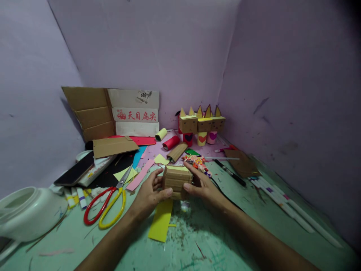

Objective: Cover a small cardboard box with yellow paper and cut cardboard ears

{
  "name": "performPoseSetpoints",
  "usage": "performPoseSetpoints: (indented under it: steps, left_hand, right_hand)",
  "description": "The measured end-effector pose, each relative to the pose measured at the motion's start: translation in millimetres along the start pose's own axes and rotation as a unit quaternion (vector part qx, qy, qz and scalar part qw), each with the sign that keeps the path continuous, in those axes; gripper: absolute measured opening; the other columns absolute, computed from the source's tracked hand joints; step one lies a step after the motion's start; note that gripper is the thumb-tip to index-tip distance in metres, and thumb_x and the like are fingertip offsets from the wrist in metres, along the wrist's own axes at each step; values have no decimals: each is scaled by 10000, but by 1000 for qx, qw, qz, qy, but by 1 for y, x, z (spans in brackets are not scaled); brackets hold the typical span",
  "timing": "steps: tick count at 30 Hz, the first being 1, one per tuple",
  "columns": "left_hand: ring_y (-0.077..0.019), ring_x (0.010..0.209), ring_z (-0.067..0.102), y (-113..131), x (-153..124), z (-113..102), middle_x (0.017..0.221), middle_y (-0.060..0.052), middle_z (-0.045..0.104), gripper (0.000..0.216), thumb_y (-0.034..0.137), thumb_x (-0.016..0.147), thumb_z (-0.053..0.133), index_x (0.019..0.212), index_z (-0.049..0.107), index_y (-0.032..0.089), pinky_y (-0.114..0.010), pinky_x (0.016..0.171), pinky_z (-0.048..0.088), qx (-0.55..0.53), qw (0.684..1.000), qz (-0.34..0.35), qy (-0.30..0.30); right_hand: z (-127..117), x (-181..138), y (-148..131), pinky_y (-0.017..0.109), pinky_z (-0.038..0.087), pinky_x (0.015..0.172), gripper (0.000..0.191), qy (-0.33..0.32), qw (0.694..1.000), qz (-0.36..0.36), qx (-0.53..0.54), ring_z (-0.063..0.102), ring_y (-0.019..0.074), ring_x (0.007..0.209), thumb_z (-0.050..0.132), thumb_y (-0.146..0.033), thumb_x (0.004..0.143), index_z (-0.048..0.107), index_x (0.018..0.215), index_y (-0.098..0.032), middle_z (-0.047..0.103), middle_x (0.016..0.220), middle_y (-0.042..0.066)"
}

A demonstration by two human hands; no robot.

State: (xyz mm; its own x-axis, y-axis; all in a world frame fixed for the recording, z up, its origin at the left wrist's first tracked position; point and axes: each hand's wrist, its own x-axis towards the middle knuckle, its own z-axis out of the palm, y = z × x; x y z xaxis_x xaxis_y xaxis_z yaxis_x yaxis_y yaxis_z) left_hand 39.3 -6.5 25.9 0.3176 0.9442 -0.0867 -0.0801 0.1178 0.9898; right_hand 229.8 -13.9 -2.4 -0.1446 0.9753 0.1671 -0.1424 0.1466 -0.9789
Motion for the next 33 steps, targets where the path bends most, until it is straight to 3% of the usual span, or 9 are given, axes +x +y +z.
performPoseSetpoints:
  steps: [6,9,11,13,16,19,21,26,33]
  left_hand:
    - [-334,1096,514,0,1,0,1174,-184,542,788,250,536,788,1219,408,146,-425,913,399,8,1000,6,-25]
    - [-327,1183,436,-1,1,-1,1298,-184,437,889,202,520,793,1286,341,169,-387,931,390,7,999,35,-14]
    - [-317,1191,422,-1,0,-2,1349,-184,366,937,218,542,790,1328,282,181,-371,919,397,22,998,49,14]
    - [-311,1126,477,-1,-1,-2,1341,-196,356,926,278,583,773,1340,251,173,-371,869,429,30,998,38,29]
    - [-309,1041,536,1,-4,0,1284,-196,429,822,357,633,738,1303,307,154,-360,769,473,1,1000,8,-9]
    - [-300,1029,547,3,-7,5,1224,-165,512,672,380,662,716,1221,418,153,-335,730,480,-50,997,7,-51]
    - [-282,987,569,5,-8,7,1140,-147,578,574,387,677,703,1148,484,141,-326,731,477,-86,995,6,-53]
    - [-269,998,564,7,-5,2,1051,-103,626,619,262,575,772,1121,502,154,-308,775,452,-132,991,20,16]
    - [-285,1065,518,2,0,-7,1152,-117,560,698,257,552,755,1175,456,160,-339,861,420,-59,997,44,22]
  right_hand:
    - [0,1,1,504,330,1010,780,-27,999,-21,-3,426,295,1239,721,-435,648,410,1331,-226,447,1366,115]
    - [0,3,1,469,354,1007,875,-39,996,-76,-24,429,293,1237,759,-376,609,343,1361,-211,438,1367,136]
    - [-1,3,2,464,349,1017,883,3,986,-138,-97,430,293,1235,763,-304,608,317,1366,-222,414,1378,136]
    - [-2,2,3,483,332,1025,841,55,950,-222,-211,412,296,1242,726,-228,642,299,1367,-248,404,1376,123]
    - [0,-1,3,508,332,1019,804,83,867,-335,-360,388,295,1247,620,-115,692,243,1382,-283,417,1341,110]
    - [8,-7,2,511,329,1024,806,39,808,-403,-428,413,269,1228,531,-49,727,169,1406,-289,460,1284,116]
    - [14,-11,1,510,305,1045,793,-13,790,-435,-432,438,248,1208,516,-68,765,121,1417,-285,486,1252,116]
    - [18,-19,1,479,340,1045,819,-27,835,-431,-342,317,291,1288,598,-132,743,138,1418,-178,334,1368,155]
    - [12,-18,6,530,338,1032,806,18,881,-379,-284,313,334,1286,629,-148,716,200,1395,-217,267,1412,130]
